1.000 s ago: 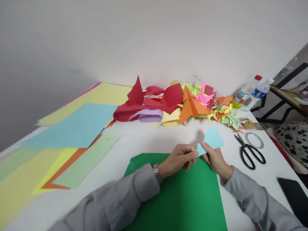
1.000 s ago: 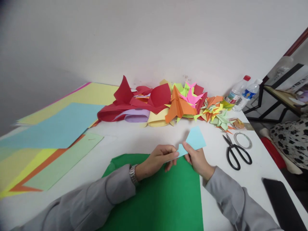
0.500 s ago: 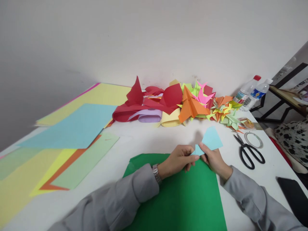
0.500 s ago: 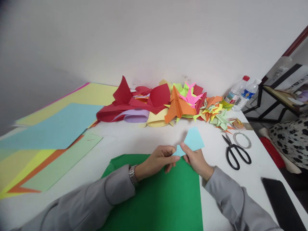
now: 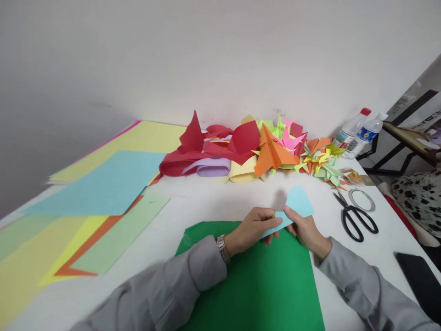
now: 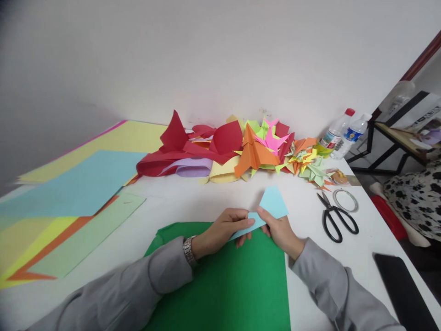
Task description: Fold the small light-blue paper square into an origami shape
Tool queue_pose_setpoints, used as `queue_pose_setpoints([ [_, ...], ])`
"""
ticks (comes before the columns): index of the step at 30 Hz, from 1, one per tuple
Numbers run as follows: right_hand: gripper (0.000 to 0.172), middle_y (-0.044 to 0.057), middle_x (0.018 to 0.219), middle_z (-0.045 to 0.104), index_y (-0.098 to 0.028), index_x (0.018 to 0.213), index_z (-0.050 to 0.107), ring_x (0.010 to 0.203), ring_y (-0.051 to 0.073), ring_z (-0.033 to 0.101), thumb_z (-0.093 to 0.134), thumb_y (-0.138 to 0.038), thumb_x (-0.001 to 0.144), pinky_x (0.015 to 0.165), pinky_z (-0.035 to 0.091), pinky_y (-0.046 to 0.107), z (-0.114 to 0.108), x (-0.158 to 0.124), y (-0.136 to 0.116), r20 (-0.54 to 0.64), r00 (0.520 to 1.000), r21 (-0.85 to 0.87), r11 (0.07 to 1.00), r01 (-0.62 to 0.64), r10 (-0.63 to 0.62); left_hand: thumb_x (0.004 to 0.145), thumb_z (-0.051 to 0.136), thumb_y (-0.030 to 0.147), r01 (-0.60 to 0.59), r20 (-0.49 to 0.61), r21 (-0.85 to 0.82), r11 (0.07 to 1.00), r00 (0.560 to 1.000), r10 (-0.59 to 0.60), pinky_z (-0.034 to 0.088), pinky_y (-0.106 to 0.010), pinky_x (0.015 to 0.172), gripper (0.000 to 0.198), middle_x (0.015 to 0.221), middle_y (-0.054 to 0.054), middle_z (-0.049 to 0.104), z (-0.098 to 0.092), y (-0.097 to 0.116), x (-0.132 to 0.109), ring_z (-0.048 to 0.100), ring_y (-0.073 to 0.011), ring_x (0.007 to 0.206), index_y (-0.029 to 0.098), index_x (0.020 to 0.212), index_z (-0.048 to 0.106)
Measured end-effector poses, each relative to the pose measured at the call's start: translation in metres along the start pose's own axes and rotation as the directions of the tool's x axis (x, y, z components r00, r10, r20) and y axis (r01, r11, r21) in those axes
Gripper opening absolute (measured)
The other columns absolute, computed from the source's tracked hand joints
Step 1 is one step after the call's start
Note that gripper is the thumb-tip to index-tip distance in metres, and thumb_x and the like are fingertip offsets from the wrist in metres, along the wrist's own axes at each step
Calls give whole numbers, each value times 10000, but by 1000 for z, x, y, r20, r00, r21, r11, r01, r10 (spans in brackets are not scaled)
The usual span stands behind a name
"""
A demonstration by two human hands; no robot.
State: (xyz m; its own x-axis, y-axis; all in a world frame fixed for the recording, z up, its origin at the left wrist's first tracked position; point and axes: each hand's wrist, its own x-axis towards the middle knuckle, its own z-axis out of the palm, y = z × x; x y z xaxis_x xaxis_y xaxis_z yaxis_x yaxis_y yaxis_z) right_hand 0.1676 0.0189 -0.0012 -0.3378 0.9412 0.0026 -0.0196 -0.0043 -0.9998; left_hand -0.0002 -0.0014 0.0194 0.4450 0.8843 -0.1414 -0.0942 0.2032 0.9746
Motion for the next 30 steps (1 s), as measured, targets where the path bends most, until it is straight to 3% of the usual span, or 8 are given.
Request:
queue_pose_setpoints([
  [4, 469, -96, 342, 323, -192, 469, 398, 332, 58, 267, 646, -404, 805, 401, 230, 228, 0, 2, 2, -66, 998, 67, 998, -18, 22, 716, 654, 436, 6, -21, -15, 1000, 1000, -6, 374, -195, 371, 371, 472, -3, 577, 1, 1, 0, 484, -82, 358, 130, 535, 548],
  [13, 474, -86, 334, 337, -182, 453, 425, 340, 64, 321, 648, -422, 795, 406, 258, 221, -1, 4, 2, -75, 997, 120, 993, -20, 30, 725, 631, 440, 26, -31, -4, 1000, 999, -26, 367, -200, 358, 367, 432, 1, 552, 0, -2, 1, 477, -93, 347, 127, 539, 582],
  [18, 432, -61, 375, 422, -171, 466, 477, 393, 88, 421, 707, -418, 735, 432, 329, 221, 0, 4, -1, -116, 991, 123, 991, -48, 63, 725, 629, 465, 11, -24, 18, 1000, 1000, -10, 364, -211, 361, 385, 427, 7, 543, 1, -2, 1, 472, -99, 351, 132, 538, 582],
  [30, 425, -47, 371, 431, -156, 480, 548, 385, 84, 391, 691, -452, 749, 411, 307, 226, -3, 5, 5, -167, 984, 58, 997, -58, 67, 748, 592, 444, -21, 2, 131, 991, 1000, 21, 310, -217, 418, 415, 420, 14, 493, -1, -1, 1, 412, -82, 394, 133, 478, 543],
])
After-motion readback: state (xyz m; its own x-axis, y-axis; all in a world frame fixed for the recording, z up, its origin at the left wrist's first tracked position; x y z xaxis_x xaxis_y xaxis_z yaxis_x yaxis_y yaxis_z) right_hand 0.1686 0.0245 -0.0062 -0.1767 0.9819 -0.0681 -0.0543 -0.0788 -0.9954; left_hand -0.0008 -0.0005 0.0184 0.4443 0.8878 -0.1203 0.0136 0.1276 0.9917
